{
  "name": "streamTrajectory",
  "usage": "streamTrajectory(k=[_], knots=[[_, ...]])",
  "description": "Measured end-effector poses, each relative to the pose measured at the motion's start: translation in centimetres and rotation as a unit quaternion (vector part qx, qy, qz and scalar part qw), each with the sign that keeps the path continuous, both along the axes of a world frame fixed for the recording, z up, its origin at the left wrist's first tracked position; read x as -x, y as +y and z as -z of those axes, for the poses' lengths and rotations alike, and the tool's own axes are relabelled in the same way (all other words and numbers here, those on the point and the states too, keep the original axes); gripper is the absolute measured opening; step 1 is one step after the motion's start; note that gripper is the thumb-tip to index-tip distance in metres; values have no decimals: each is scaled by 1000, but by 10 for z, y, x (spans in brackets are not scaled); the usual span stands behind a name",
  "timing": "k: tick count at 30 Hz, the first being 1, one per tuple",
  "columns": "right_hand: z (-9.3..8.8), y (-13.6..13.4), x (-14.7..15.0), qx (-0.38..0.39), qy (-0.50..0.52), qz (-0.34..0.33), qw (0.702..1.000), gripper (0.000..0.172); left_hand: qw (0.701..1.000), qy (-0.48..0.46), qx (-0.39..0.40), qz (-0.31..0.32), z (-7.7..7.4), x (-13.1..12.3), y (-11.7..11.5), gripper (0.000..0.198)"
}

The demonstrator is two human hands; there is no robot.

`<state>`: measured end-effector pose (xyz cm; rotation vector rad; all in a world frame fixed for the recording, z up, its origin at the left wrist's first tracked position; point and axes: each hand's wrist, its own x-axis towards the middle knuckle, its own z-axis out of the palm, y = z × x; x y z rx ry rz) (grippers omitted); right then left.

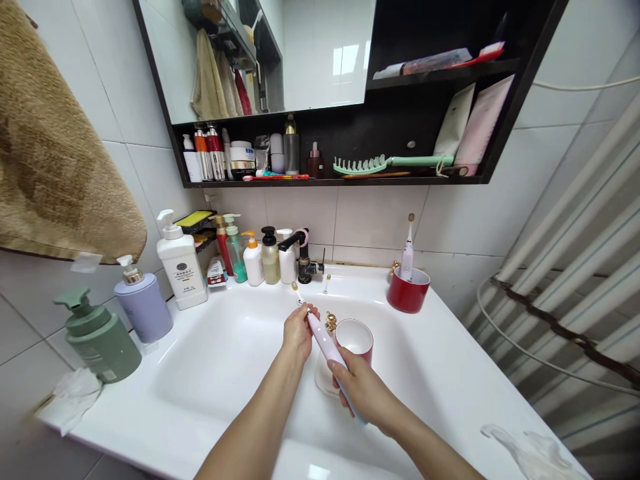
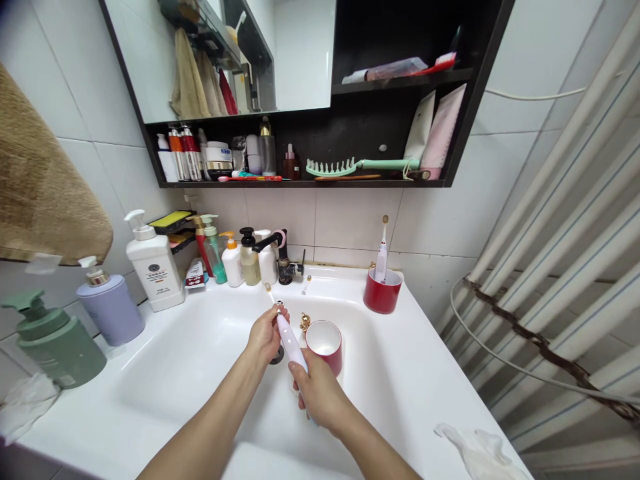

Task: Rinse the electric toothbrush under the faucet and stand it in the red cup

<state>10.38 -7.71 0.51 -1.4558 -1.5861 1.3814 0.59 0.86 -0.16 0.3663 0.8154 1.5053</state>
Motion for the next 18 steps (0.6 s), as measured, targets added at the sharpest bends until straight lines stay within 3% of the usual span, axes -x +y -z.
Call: streamTrajectory(k=[5, 11, 15, 18], knots=[[-2, 0, -1, 5, -2, 1, 1000, 19, 1000, -4, 6, 3, 0, -2, 1, 9], [-2, -7, -7, 15, -7, -26, 1000, 19, 999, 2, 26, -30, -1, 14, 8, 13], [-7, -4, -13, -16, 13, 21, 1000, 20, 992, 107, 21, 64, 4, -1, 18, 5], [-11, 0, -17, -38, 32, 49, 998, 24, 984, 162, 13, 69, 6, -22, 39, 8]])
